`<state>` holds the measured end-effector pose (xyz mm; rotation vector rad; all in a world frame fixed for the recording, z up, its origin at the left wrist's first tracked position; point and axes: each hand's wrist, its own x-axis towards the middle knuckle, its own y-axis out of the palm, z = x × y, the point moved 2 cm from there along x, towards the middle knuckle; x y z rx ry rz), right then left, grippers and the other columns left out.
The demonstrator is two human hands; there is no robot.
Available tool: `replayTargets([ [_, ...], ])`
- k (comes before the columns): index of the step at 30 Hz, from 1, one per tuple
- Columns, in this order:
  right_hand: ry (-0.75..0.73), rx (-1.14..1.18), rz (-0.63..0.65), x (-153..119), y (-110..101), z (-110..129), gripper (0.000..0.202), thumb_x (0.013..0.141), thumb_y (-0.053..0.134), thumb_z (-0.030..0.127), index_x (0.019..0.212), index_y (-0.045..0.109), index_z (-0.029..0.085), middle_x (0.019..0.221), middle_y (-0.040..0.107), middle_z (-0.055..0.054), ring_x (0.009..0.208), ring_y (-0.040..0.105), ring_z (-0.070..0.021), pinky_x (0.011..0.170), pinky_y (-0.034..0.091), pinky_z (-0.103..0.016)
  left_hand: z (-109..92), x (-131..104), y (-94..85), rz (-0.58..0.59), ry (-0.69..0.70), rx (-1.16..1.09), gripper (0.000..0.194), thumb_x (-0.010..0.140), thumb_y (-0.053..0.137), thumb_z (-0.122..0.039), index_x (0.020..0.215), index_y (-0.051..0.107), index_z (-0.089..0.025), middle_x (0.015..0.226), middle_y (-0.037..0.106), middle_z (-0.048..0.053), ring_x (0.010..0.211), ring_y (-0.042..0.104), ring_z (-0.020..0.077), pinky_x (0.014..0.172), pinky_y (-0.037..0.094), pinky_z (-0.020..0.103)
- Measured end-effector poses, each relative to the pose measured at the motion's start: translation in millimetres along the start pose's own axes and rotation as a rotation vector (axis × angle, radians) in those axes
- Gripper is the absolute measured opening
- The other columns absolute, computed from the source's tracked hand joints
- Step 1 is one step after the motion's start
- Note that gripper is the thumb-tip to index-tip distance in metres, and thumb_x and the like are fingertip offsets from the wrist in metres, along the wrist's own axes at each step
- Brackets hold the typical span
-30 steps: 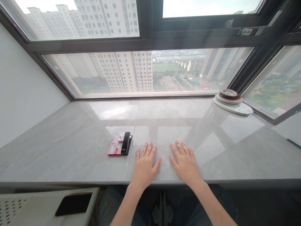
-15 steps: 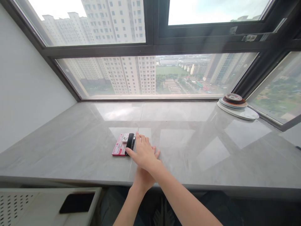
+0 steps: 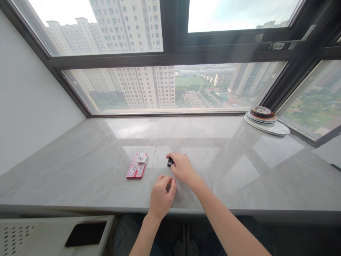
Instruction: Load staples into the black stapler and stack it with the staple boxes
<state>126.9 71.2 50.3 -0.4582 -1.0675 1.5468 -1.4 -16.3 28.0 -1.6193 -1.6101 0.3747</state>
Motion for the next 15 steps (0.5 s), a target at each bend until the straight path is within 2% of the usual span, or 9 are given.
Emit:
replayTargets([
  [2,0.023,0.028,-0.091,-19.9,-12.7,-16.3,0.033,0.092,0.056,0.019,0.122,0.065,0.028,0.121,0.071,-0.001,0.121,0.059,-0.0212,0.125,0.008,-0.053,-5.4,5.7,1.8,-0.001,0.034,0.07,0.024,0.102,0.05,-0.031,0.112,0.071,-0.026,0.117,0.07,0.006,0.112,0.063,0.0256,0.095,0.052,0.042],
  [4,0.048,0.078,-0.161,-33.2,-19.5,-25.6,0.031,0.094,0.058,0.029,0.124,0.066,0.029,0.12,0.073,-0.001,0.12,0.062,-0.0206,0.127,0.004,-0.054,-10.8,11.1,6.7,0.053,0.114,0.146,0.033,0.099,0.056,-0.031,0.131,0.064,-0.031,0.141,0.06,0.006,0.133,0.052,0.0288,0.11,0.044,0.048],
  [6,0.078,0.143,-0.19,-38.1,-21.0,-28.2,0.034,0.093,0.059,0.031,0.126,0.068,0.029,0.119,0.074,-0.002,0.115,0.065,-0.0199,0.127,0.008,-0.051,-14.4,15.2,12.5,0.117,0.178,0.199,0.043,0.099,0.057,-0.032,0.141,0.057,-0.031,0.151,0.053,0.006,0.142,0.044,0.0298,0.117,0.037,0.051],
  [10,0.13,0.411,-0.281,-31.4,-22.5,-26.1,0.027,0.087,0.065,0.031,0.112,0.076,0.026,0.112,0.077,-0.003,0.106,0.067,-0.0203,0.127,0.016,-0.048,-14.5,18.9,19.3,0.149,0.196,0.245,0.045,0.103,0.051,-0.033,0.148,0.05,-0.03,0.153,0.053,0.006,0.143,0.045,0.0273,0.121,0.033,0.05],
  [13,0.154,0.551,-0.345,-24.3,-29.1,-34.6,0.033,0.093,0.057,0.039,0.118,0.072,0.023,0.114,0.077,-0.006,0.102,0.069,-0.0201,0.117,0.036,-0.045,-10.3,19.4,20.7,0.114,0.158,0.272,0.046,0.104,0.049,-0.034,0.15,0.047,-0.033,0.159,0.047,0.003,0.145,0.043,0.0262,0.121,0.033,0.049],
  [15,0.206,0.702,-0.447,-24.1,-35.0,-50.9,0.044,0.098,0.045,0.045,0.128,0.066,0.02,0.122,0.075,-0.01,0.11,0.069,-0.0216,0.108,0.047,-0.042,-6.9,19.2,21.8,0.095,0.133,0.283,0.048,0.104,0.049,-0.035,0.152,0.045,-0.033,0.162,0.043,0.003,0.146,0.042,0.0268,0.121,0.034,0.049],
])
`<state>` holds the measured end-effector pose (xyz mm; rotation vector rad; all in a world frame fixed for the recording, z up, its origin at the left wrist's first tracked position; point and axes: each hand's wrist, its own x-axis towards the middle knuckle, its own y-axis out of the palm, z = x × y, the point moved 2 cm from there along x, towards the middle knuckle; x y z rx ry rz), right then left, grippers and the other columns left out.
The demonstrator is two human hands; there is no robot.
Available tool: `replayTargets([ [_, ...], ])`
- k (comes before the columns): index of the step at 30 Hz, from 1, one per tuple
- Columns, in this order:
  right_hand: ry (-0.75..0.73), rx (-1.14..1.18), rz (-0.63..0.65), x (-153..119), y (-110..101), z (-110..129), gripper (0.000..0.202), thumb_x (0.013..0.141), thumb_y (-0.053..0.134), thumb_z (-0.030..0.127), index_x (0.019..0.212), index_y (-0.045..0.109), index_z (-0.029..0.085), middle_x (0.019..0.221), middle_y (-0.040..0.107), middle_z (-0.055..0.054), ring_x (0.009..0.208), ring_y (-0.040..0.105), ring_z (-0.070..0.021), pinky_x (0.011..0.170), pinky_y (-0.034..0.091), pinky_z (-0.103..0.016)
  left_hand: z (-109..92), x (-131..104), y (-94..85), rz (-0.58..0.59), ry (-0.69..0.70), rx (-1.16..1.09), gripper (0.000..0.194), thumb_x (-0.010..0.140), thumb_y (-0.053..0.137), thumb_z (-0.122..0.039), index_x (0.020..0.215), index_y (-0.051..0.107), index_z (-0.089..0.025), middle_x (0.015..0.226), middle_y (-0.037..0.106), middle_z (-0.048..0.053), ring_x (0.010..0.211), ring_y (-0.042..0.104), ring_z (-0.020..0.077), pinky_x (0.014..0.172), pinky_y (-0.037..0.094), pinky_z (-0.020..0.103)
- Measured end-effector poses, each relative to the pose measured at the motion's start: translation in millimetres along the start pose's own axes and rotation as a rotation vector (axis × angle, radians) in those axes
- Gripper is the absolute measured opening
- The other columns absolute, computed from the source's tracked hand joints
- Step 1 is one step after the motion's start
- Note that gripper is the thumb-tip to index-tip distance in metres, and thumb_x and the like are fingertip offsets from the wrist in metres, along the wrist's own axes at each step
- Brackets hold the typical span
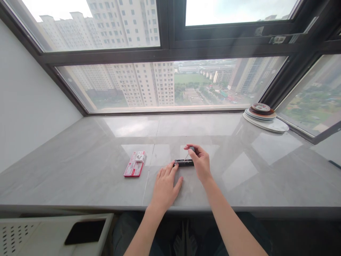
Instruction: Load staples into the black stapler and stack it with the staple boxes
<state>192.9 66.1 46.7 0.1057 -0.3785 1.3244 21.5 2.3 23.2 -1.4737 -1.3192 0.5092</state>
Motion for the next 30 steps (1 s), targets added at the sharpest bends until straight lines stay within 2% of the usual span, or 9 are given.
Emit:
replayTargets([
  [3,0.165,0.369,-0.19,3.8,-27.3,-23.6,0.056,0.099,0.033,0.051,0.135,0.06,0.018,0.136,0.068,-0.013,0.13,0.061,-0.025,0.106,0.051,-0.043,2.5,-0.1,3.8,-0.006,-0.025,-0.002,0.048,0.104,0.049,-0.035,0.152,0.045,-0.031,0.163,0.042,0.005,0.146,0.043,0.0273,0.12,0.035,0.05],
  [5,0.285,0.495,-0.208,-0.5,-43.8,-40.0,0.058,0.098,0.032,0.054,0.136,0.059,0.019,0.142,0.064,-0.012,0.135,0.058,-0.0262,0.108,0.052,-0.045,2.4,0.3,5.5,-0.011,-0.031,-0.026,0.048,0.103,0.05,-0.035,0.151,0.045,-0.029,0.163,0.042,0.006,0.146,0.043,0.0278,0.121,0.035,0.05],
  [11,0.375,0.557,-0.235,-40.6,-77.1,-56.6,0.051,0.1,0.041,0.056,0.14,0.05,0.026,0.148,0.057,-0.01,0.139,0.055,-0.0253,0.113,0.051,-0.048,14.2,-4.2,-12.1,-0.16,-0.1,-0.122,0.034,0.104,0.046,-0.028,0.137,0.051,-0.025,0.157,0.047,0.009,0.149,0.039,0.025,0.124,0.033,0.048],
  [14,0.349,0.453,-0.294,-66.8,-85.6,-50.0,0.049,0.1,0.047,0.053,0.143,0.047,0.029,0.14,0.061,-0.009,0.131,0.06,-0.0254,0.106,0.057,-0.048,41.5,-15.3,-30.7,-0.327,-0.321,0.075,0.039,0.102,0.049,-0.032,0.139,0.051,-0.021,0.16,0.04,0.013,0.152,0.029,0.0329,0.124,0.027,0.057],
  [16,0.349,0.356,-0.288,-80.7,-87.8,-44.7,0.05,0.098,0.053,0.052,0.142,0.049,0.029,0.13,0.064,-0.009,0.116,0.067,-0.0252,0.092,0.063,-0.044,61.6,-25.6,-38.9,-0.368,-0.463,0.203,0.044,0.1,0.052,-0.035,0.14,0.052,-0.017,0.161,0.034,0.018,0.151,0.026,0.0395,0.12,0.026,0.064],
  [18,0.372,0.237,-0.215,-89.2,-86.3,-40.0,0.05,0.095,0.057,0.053,0.137,0.055,0.026,0.115,0.068,-0.008,0.091,0.071,-0.022,0.072,0.063,-0.036,75.8,-35.5,-41.5,-0.345,-0.523,0.272,0.044,0.099,0.053,-0.039,0.137,0.055,-0.016,0.158,0.035,0.02,0.147,0.028,0.0422,0.116,0.029,0.066],
  [21,0.401,-0.027,0.025,-92.0,-77.4,-32.7,0.046,0.094,0.058,0.056,0.124,0.065,0.021,0.087,0.069,-0.004,0.06,0.06,-0.0158,0.051,0.049,-0.028,79.5,-46.4,-38.5,-0.266,-0.48,0.271,0.038,0.1,0.054,-0.04,0.132,0.06,-0.022,0.15,0.046,0.016,0.137,0.041,0.0391,0.109,0.039,0.061],
  [25,0.39,-0.3,0.311,-85.7,-59.4,-19.8,0.037,0.095,0.055,0.052,0.11,0.072,0.023,0.069,0.068,-0.001,0.06,0.058,-0.0164,0.057,0.043,-0.028,58.2,-46.7,-30.5,-0.155,-0.28,0.118,0.025,0.1,0.055,-0.03,0.123,0.064,-0.03,0.132,0.064,0.007,0.122,0.055,0.0308,0.102,0.046,0.05],
  [30,0.454,-0.111,0.577,-71.5,-37.6,-12.0,0.042,0.096,0.053,0.055,0.109,0.07,0.019,0.059,0.064,0.002,0.054,0.051,-0.0142,0.055,0.036,-0.025,21.1,-24.2,-16.7,-0.01,-0.042,-0.159,0.041,0.092,0.067,-0.025,0.132,0.061,-0.032,0.12,0.071,0.003,0.115,0.061,0.0252,0.101,0.049,0.042],
])
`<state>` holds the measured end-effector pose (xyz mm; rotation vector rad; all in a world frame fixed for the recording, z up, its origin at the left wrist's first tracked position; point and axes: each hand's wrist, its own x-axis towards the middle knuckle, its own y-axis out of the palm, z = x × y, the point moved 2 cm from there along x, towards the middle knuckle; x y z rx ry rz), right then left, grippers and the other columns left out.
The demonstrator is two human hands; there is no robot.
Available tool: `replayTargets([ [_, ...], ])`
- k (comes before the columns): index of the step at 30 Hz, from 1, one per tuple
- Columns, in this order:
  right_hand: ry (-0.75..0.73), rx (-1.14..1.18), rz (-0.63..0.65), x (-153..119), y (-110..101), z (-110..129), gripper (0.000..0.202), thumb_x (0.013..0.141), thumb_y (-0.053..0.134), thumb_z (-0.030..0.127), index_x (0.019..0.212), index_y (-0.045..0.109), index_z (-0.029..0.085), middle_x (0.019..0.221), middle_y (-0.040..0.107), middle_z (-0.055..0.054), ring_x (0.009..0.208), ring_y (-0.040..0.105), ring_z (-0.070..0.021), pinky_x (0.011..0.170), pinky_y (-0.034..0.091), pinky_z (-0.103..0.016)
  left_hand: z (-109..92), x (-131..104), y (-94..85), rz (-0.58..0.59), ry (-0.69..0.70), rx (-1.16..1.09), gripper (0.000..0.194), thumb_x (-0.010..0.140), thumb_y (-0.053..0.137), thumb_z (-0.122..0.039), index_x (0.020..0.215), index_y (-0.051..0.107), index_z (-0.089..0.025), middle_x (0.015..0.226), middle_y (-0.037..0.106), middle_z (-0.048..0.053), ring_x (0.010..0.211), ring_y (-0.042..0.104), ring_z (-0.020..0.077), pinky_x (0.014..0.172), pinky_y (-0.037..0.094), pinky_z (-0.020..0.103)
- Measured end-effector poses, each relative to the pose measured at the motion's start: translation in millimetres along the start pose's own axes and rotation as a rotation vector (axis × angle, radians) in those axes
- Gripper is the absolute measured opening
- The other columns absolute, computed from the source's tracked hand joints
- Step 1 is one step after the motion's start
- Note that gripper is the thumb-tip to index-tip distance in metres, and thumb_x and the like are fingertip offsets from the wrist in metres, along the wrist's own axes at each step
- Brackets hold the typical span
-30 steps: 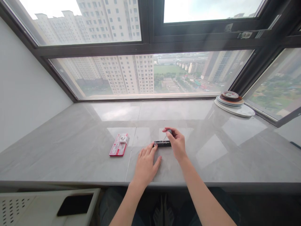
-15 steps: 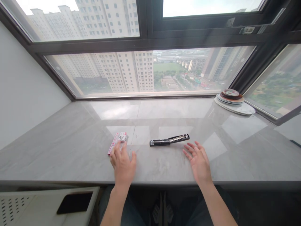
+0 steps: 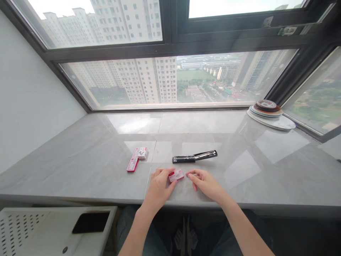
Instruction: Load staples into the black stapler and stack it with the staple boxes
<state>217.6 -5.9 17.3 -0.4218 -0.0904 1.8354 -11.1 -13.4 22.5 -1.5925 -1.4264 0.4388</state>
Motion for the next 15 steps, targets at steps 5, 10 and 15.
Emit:
replayTargets([
  [5,0.053,0.076,-0.037,13.8,-12.6,0.5,0.043,0.09,0.063,0.059,0.09,0.068,0.017,0.054,0.051,0.005,0.05,0.038,-0.01,0.051,0.025,-0.023,-21.1,24.4,14.9,0.063,0.057,-0.08,0.05,0.088,0.073,-0.026,0.136,0.06,-0.034,0.117,0.072,0.001,0.113,0.064,0.0236,0.104,0.049,0.041],
  [10,0.092,0.051,0.0,11.6,-24.5,0.9,0.044,0.087,0.064,0.06,0.078,0.064,0.017,0.054,0.048,0.005,0.05,0.032,-0.0091,0.05,0.021,-0.023,-25.1,30.7,17.2,0.109,0.076,-0.15,0.044,0.088,0.074,-0.03,0.131,0.064,-0.034,0.121,0.071,0.002,0.114,0.065,0.0236,0.104,0.051,0.04],
  [15,0.141,-0.014,-0.02,6.0,-42.0,-7.6,0.044,0.089,0.062,0.061,0.082,0.063,0.017,0.053,0.047,0.006,0.049,0.031,-0.0088,0.051,0.02,-0.024,-20.5,27.4,16.1,0.104,0.06,-0.228,0.032,0.087,0.076,-0.028,0.118,0.065,-0.03,0.114,0.071,0.001,0.11,0.066,0.0223,0.1,0.053,0.038],
])
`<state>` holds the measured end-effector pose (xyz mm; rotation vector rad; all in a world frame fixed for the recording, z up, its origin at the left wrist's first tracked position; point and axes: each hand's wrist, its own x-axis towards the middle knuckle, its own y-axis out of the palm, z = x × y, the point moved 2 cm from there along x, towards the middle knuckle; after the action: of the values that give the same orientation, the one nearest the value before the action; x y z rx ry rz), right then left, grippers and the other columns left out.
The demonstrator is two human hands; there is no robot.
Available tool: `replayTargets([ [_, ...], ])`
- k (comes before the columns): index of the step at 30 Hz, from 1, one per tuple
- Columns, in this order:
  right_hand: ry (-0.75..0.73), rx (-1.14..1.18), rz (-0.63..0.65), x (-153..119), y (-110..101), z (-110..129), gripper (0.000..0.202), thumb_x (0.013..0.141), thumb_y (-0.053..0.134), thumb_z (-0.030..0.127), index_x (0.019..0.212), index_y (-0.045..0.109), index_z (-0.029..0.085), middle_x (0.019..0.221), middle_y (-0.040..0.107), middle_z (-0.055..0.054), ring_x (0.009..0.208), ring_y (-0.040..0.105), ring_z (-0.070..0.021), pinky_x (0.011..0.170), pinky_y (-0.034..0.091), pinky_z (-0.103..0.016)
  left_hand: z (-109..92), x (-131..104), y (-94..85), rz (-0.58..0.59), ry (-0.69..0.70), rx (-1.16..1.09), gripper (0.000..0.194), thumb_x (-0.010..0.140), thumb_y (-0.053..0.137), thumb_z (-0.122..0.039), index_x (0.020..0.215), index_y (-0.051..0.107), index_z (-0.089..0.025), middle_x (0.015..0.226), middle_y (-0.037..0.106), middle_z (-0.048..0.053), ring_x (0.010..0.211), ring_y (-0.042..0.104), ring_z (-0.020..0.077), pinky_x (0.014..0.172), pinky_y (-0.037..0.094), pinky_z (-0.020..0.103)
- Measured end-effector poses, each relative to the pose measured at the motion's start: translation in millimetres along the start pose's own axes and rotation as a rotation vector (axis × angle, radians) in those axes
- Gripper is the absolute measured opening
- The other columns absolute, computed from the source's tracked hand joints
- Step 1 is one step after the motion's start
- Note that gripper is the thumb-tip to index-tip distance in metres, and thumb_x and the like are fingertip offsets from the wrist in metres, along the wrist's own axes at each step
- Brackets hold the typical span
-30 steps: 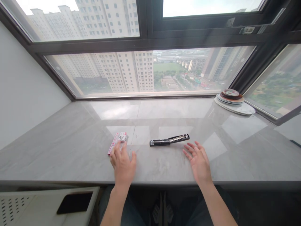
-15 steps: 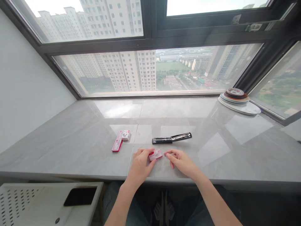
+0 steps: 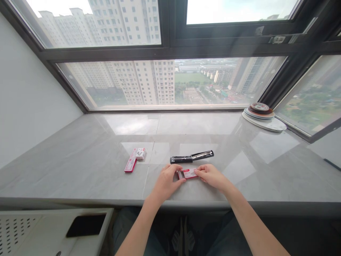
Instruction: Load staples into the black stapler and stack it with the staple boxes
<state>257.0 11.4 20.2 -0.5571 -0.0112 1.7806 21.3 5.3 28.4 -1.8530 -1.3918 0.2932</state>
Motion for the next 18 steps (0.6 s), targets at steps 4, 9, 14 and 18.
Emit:
replayTargets([
  [4,0.045,-0.16,-0.112,-2.4,-22.7,-11.7,0.044,0.09,0.061,0.061,0.091,0.066,0.017,0.055,0.052,0.005,0.049,0.038,-0.0105,0.05,0.024,-0.025,4.0,-0.6,0.1,0.0,-0.008,-0.062,0.036,0.086,0.077,-0.024,0.119,0.064,-0.03,0.112,0.071,-0.001,0.11,0.065,0.0213,0.099,0.052,0.036],
  [9,-0.198,-0.495,-0.28,-10.8,-23.6,17.9,0.028,0.091,0.063,0.049,0.092,0.071,0.023,0.058,0.055,0.004,0.056,0.049,-0.0138,0.056,0.031,-0.026,4.8,0.3,0.4,0.0,-0.006,-0.08,0.048,0.086,0.077,-0.024,0.131,0.06,-0.032,0.116,0.071,0.0,0.114,0.063,0.0228,0.103,0.05,0.039],
  [14,-0.366,-0.791,-0.112,-1.8,10.6,59.2,0.015,0.087,0.066,0.029,0.081,0.079,0.028,0.076,0.072,-0.001,0.07,0.06,-0.0174,0.06,0.029,-0.029,3.4,-0.1,-0.3,0.003,-0.009,-0.07,0.052,0.086,0.077,-0.024,0.134,0.059,-0.034,0.118,0.072,-0.002,0.115,0.063,0.0227,0.104,0.05,0.04],
  [18,-0.409,-0.927,-0.081,10.2,22.9,66.8,0.014,0.081,0.067,0.02,0.076,0.078,0.026,0.075,0.073,-0.004,0.075,0.063,-0.0203,0.062,0.027,-0.03,4.1,-0.3,-0.2,-0.007,-0.01,-0.061,0.055,0.084,0.078,-0.022,0.133,0.059,-0.036,0.117,0.073,-0.003,0.115,0.063,0.0225,0.103,0.05,0.039],
])
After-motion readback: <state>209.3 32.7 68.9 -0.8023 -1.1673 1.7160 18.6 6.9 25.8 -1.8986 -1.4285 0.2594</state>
